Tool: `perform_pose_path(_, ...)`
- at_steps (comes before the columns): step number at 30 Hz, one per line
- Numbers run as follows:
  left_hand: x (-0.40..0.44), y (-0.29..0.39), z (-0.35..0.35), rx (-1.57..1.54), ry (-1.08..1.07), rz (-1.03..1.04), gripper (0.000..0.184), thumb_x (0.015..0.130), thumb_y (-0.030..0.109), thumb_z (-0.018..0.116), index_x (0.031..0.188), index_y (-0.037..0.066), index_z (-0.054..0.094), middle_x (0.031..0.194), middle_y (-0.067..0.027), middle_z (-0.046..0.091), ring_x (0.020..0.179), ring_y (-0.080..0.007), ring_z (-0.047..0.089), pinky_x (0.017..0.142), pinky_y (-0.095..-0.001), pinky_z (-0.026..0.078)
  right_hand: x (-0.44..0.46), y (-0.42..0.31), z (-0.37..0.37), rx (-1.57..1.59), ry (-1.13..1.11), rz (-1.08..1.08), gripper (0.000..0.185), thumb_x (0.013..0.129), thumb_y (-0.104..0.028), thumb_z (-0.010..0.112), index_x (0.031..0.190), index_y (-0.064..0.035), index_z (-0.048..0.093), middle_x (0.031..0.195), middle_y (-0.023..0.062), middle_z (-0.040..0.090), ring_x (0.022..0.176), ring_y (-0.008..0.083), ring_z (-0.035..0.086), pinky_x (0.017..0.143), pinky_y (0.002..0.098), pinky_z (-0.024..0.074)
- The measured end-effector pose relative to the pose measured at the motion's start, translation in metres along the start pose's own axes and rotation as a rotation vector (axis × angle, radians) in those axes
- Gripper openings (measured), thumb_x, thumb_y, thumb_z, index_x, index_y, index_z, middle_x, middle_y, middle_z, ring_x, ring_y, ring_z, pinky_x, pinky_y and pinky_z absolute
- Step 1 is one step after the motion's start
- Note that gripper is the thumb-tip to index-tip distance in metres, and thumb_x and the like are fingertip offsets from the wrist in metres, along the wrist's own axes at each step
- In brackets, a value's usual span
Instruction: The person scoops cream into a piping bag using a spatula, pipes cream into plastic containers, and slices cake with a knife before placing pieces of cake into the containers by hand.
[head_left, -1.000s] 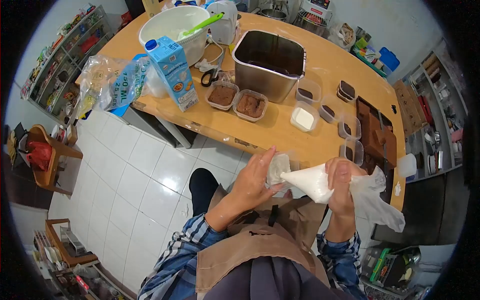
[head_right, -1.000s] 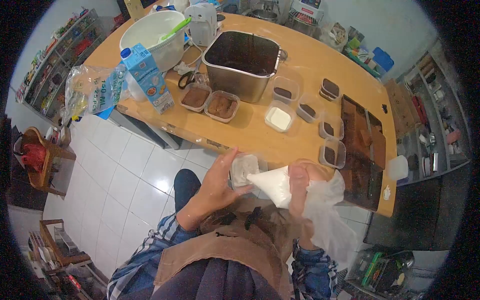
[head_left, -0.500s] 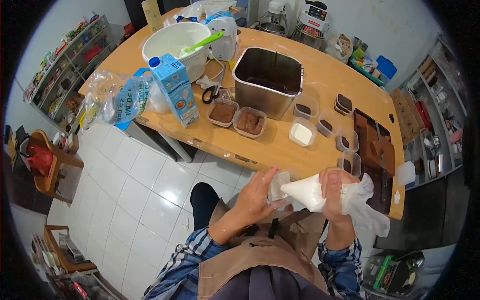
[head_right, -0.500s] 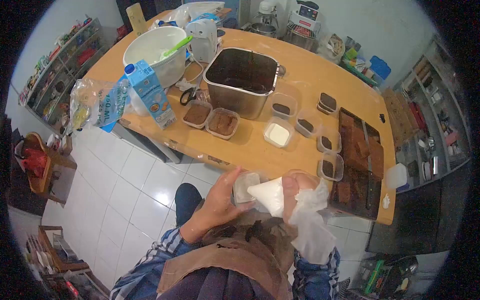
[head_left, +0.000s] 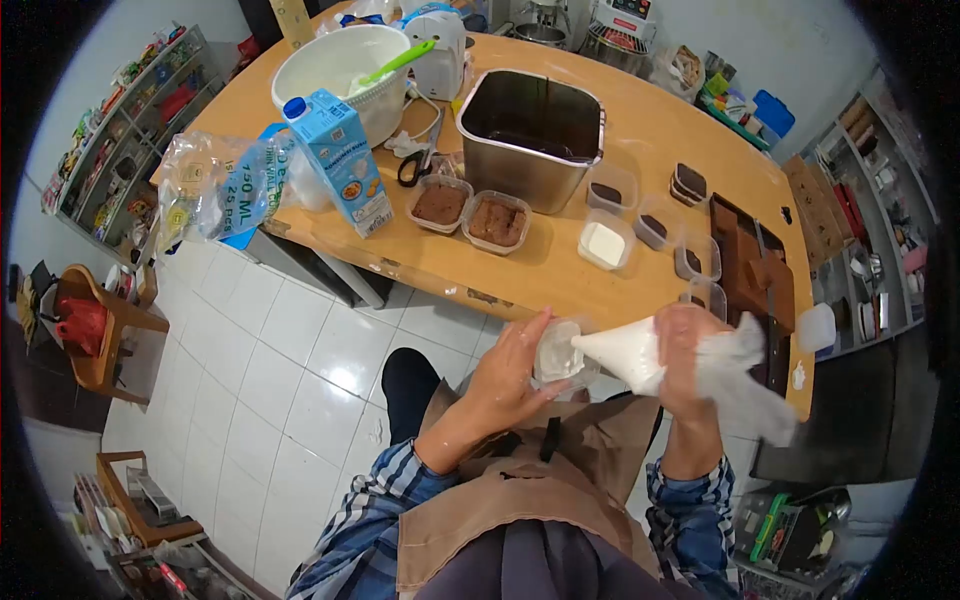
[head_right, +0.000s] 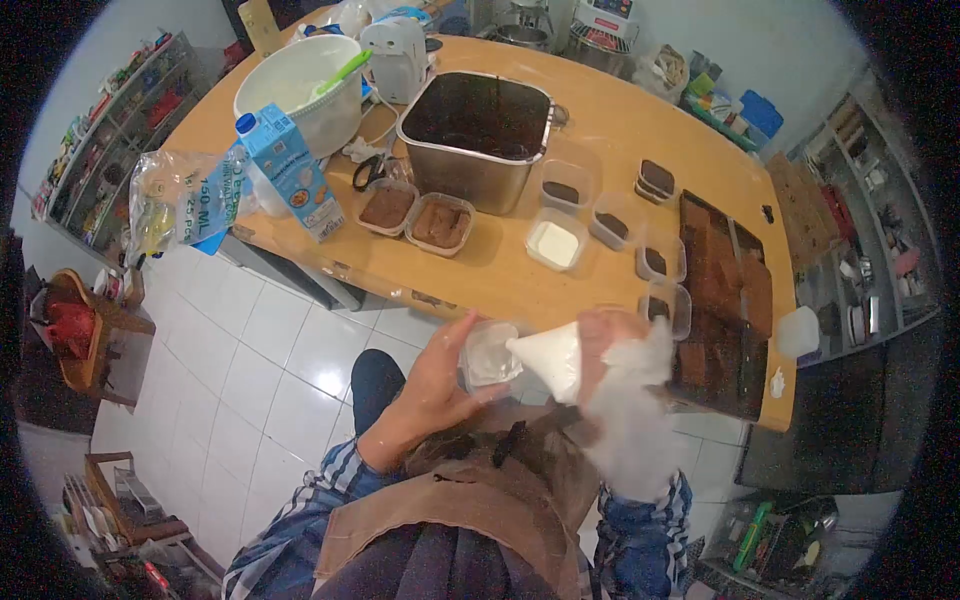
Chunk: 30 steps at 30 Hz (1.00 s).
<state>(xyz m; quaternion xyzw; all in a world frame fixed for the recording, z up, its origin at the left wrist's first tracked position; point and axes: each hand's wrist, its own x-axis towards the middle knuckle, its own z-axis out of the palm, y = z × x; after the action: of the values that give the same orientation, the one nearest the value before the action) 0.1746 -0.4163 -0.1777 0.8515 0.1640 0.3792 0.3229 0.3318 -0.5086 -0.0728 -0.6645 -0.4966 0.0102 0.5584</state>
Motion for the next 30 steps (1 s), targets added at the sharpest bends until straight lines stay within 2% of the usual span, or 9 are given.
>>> perform_pose_path(4, 0.001, -0.004, -0.004, 0.022, 0.055, -0.059, 0.091, 0.063, 0.021, 0.081, 0.132, -0.005, 0.028, 0.118, -0.0208, 0.050, 0.106, -0.0351, 0.051, 0.091, -0.0379, 0.042, 0.005, 0.014, -0.024, 0.590, 0.157, -0.120, 0.032, 0.092, -0.029, 0.048, 0.065, -0.0124, 0.041, 0.050, -0.0032, 0.032, 0.050, 0.0092, 0.034, 0.058, 0.0278, 0.0314)
perform_pose_path(12, 0.015, -0.033, 0.015, 0.014, 0.178, -0.150, 0.091, 0.060, 0.015, 0.081, 0.130, -0.007, 0.029, 0.113, -0.0188, 0.053, 0.103, -0.0313, 0.055, 0.089, -0.0357, 0.043, -0.002, 0.071, -0.081, 1.343, 0.527, 0.287, 0.044, 0.097, -0.026, 0.038, 0.055, -0.0142, 0.031, 0.049, -0.0007, 0.029, 0.052, 0.0147, 0.031, 0.064, 0.0310, 0.0373)
perform_pose_path(16, 0.020, -0.045, 0.030, 0.013, 0.228, -0.181, 0.090, 0.059, 0.012, 0.080, 0.130, -0.007, 0.029, 0.113, -0.0196, 0.052, 0.105, -0.0312, 0.053, 0.089, -0.0357, 0.043, -0.015, 0.080, -0.103, 1.378, 0.594, 0.363, 0.043, 0.094, -0.026, 0.047, 0.054, -0.0129, 0.037, 0.056, 0.0015, 0.044, 0.060, 0.0175, 0.050, 0.078, 0.0398, 0.0483)
perform_pose_path(17, 0.020, -0.046, 0.032, 0.022, 0.240, -0.185, 0.090, 0.059, 0.012, 0.080, 0.130, -0.007, 0.029, 0.113, -0.0199, 0.052, 0.105, -0.0318, 0.053, 0.089, -0.0366, 0.042, -0.021, 0.086, -0.109, 1.403, 0.465, 0.299, 0.041, 0.092, -0.030, 0.049, 0.056, -0.0120, 0.041, 0.062, 0.0028, 0.052, 0.068, 0.0192, 0.057, 0.080, 0.0426, 0.0498)
perform_pose_path(20, 0.024, -0.048, 0.037, 0.078, 0.273, -0.185, 0.089, 0.059, 0.014, 0.080, 0.130, -0.007, 0.030, 0.113, -0.0209, 0.051, 0.104, -0.0339, 0.051, 0.089, -0.0395, 0.041, -0.014, 0.062, -0.102, 1.046, 0.948, 0.538, 0.040, 0.092, -0.032, 0.050, 0.058, -0.0112, 0.043, 0.063, 0.0026, 0.053, 0.069, 0.0206, 0.058, 0.078, 0.0420, 0.0506)
perform_pose_path(22, 0.028, -0.048, 0.039, 0.156, 0.301, -0.159, 0.088, 0.060, 0.015, 0.079, 0.130, -0.008, 0.030, 0.114, -0.0218, 0.050, 0.103, -0.0356, 0.050, 0.088, -0.0414, 0.040, -0.030, 0.080, -0.114, 1.407, 0.557, 0.360, 0.039, 0.092, -0.034, 0.047, 0.061, -0.0113, 0.044, 0.067, 0.0042, 0.054, 0.072, 0.0222, 0.058, 0.082, 0.0432, 0.0495)
perform_pose_path(24, 0.031, -0.049, 0.043, 0.161, 0.334, -0.157, 0.087, 0.061, 0.017, 0.079, 0.128, -0.009, 0.030, 0.115, -0.0230, 0.048, 0.102, -0.0381, 0.047, 0.089, -0.0440, 0.037, -0.027, 0.080, -0.106, 1.304, 0.811, 0.441, 0.049, 0.095, -0.034, 0.041, 0.050, -0.0149, 0.036, 0.051, -0.0005, 0.042, 0.061, 0.0166, 0.047, 0.075, 0.0446, 0.0458)
perform_pose_path(27, 0.032, -0.049, 0.048, 0.172, 0.334, -0.181, 0.090, 0.061, 0.016, 0.079, 0.129, -0.012, 0.027, 0.117, -0.0259, 0.045, 0.104, -0.0403, 0.043, 0.092, -0.0468, 0.033, -0.027, 0.080, -0.090, 1.420, 0.634, 0.374, 0.048, 0.095, -0.033, 0.042, 0.051, -0.0148, 0.033, 0.051, -0.0009, 0.038, 0.063, 0.0157, 0.044, 0.074, 0.0386, 0.0438)
perform_pose_path(30, 0.034, -0.043, 0.049, 0.223, 0.385, -0.171, 0.093, 0.059, 0.016, 0.080, 0.129, -0.011, 0.025, 0.116, -0.0234, 0.044, 0.107, -0.0369, 0.043, 0.093, -0.0435, 0.034, -0.026, 0.080, -0.075, 1.330, 0.793, 0.508, 0.047, 0.094, -0.032, 0.044, 0.051, -0.0160, 0.034, 0.051, -0.0015, 0.037, 0.061, 0.0149, 0.042, 0.070, 0.0373, 0.0443)
